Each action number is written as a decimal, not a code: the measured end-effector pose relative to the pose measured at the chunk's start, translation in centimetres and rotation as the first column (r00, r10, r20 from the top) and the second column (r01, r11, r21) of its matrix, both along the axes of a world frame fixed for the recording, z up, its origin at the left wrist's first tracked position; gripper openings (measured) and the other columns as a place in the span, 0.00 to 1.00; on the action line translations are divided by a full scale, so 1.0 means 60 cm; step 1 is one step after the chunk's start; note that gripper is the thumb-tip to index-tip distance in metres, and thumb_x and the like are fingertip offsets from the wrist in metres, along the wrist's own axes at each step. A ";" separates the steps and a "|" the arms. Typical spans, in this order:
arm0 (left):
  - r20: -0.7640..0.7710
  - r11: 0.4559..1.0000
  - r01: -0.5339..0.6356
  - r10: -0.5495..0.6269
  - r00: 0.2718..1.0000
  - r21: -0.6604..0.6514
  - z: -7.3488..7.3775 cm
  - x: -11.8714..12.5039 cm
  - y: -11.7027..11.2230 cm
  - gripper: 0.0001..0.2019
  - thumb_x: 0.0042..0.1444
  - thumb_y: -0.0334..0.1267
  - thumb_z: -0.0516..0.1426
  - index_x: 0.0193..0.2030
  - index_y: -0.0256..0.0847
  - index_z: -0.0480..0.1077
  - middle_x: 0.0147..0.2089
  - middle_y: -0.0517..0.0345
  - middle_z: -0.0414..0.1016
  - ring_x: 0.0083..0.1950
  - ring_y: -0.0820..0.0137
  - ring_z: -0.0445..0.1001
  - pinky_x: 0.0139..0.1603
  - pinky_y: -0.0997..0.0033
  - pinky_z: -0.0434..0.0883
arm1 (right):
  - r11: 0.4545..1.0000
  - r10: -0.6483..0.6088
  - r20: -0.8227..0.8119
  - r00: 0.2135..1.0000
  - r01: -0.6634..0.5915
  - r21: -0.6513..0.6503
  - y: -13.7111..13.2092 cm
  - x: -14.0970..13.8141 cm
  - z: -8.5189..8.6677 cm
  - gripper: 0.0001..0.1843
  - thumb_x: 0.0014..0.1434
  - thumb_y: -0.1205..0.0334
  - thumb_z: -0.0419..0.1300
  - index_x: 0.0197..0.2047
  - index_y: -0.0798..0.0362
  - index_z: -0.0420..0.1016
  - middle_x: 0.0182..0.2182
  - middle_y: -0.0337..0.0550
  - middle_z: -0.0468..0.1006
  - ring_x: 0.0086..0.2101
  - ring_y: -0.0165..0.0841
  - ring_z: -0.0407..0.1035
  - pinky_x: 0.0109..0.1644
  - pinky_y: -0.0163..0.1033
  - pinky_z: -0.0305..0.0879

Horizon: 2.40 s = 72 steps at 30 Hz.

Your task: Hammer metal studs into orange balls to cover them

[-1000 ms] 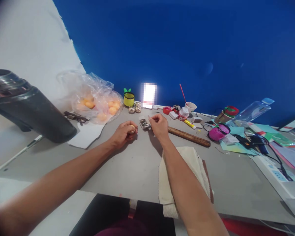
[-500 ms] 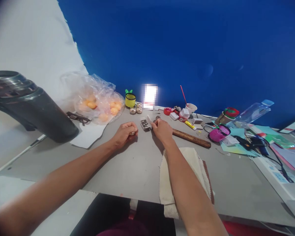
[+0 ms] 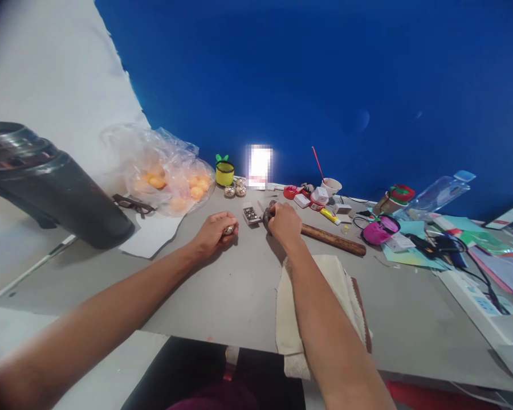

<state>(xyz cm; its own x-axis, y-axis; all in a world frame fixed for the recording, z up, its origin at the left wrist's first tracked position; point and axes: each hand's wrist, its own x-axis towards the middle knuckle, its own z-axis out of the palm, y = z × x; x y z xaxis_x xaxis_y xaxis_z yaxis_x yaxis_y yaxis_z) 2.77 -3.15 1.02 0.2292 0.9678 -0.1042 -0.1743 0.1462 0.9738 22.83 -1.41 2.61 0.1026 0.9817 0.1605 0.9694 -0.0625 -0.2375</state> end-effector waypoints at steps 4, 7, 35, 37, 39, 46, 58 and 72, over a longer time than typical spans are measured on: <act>-0.010 1.000 -0.011 0.011 1.000 -0.008 0.001 0.000 0.000 0.09 0.44 0.39 0.61 0.25 0.39 0.65 0.24 0.60 0.71 0.16 0.82 0.56 0.15 0.79 0.48 | 1.000 0.018 0.130 0.991 -0.016 -0.017 -0.002 0.000 -0.001 0.21 0.61 0.69 0.55 0.56 0.50 0.77 0.56 0.52 0.78 0.58 0.45 0.69 0.57 0.46 0.66; -0.025 1.000 -0.005 0.005 1.000 -0.008 0.002 -0.001 0.000 0.09 0.45 0.40 0.61 0.25 0.39 0.65 0.24 0.59 0.71 0.16 0.82 0.56 0.15 0.79 0.48 | 0.998 0.003 0.152 0.988 0.006 -0.064 0.000 0.005 -0.002 0.22 0.61 0.68 0.55 0.58 0.51 0.76 0.56 0.54 0.78 0.59 0.47 0.68 0.58 0.49 0.66; -0.420 0.951 0.266 -0.180 0.890 0.157 0.008 0.004 -0.015 0.38 0.54 0.38 0.59 0.74 0.44 0.62 0.54 0.50 0.81 0.25 0.77 0.65 0.28 0.74 0.66 | 0.988 0.022 0.168 0.985 0.005 -0.156 0.008 0.018 -0.009 0.19 0.68 0.56 0.56 0.57 0.54 0.77 0.55 0.59 0.76 0.58 0.50 0.69 0.57 0.52 0.67; -0.459 0.936 0.294 -0.178 0.871 0.194 0.006 0.006 -0.014 0.34 0.55 0.38 0.59 0.70 0.41 0.67 0.52 0.50 0.82 0.31 0.73 0.71 0.33 0.73 0.69 | 0.987 0.020 0.174 0.985 0.009 -0.163 0.007 0.017 -0.008 0.19 0.68 0.57 0.56 0.56 0.54 0.77 0.55 0.60 0.76 0.58 0.50 0.69 0.57 0.51 0.67; -0.517 0.912 0.333 -0.171 0.838 0.238 0.002 0.009 -0.012 0.27 0.55 0.38 0.58 0.63 0.38 0.74 0.51 0.49 0.82 0.40 0.66 0.77 0.41 0.70 0.72 | 0.988 0.020 0.176 0.984 0.008 -0.157 0.007 0.017 -0.009 0.18 0.68 0.57 0.55 0.56 0.54 0.77 0.55 0.59 0.76 0.58 0.50 0.69 0.57 0.51 0.67; -0.590 0.895 0.301 -0.054 0.806 0.330 -0.006 0.016 -0.014 0.29 0.57 0.37 0.57 0.66 0.40 0.70 0.58 0.46 0.79 0.58 0.56 0.76 0.62 0.57 0.70 | 0.988 0.020 0.170 0.985 0.006 -0.154 0.009 0.018 -0.011 0.18 0.68 0.57 0.56 0.56 0.53 0.77 0.55 0.59 0.77 0.58 0.49 0.69 0.58 0.50 0.67; -0.592 0.796 0.259 0.150 0.792 0.547 -0.027 0.025 -0.015 0.22 0.60 0.35 0.55 0.61 0.41 0.72 0.67 0.43 0.65 0.67 0.58 0.69 0.71 0.55 0.66 | 0.989 0.025 0.183 0.983 0.002 -0.148 0.012 0.020 -0.015 0.19 0.68 0.56 0.57 0.58 0.53 0.76 0.55 0.58 0.76 0.58 0.48 0.69 0.57 0.48 0.67; -0.735 0.793 0.403 0.082 0.673 0.458 -0.030 0.029 0.004 0.19 0.58 0.34 0.54 0.54 0.38 0.77 0.72 0.42 0.63 0.69 0.55 0.70 0.71 0.55 0.67 | 0.991 0.028 0.185 0.982 -0.002 -0.137 0.006 0.017 -0.010 0.19 0.68 0.57 0.56 0.57 0.54 0.76 0.55 0.59 0.77 0.58 0.49 0.70 0.57 0.50 0.68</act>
<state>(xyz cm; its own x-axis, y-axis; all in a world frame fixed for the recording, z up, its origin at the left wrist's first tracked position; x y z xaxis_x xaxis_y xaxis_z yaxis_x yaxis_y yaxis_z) 4.53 -2.89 -0.80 0.4794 0.8489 0.2225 0.5451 -0.4867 0.6826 23.87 -1.02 2.02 0.0685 0.9968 0.0409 0.9968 -0.0667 -0.0431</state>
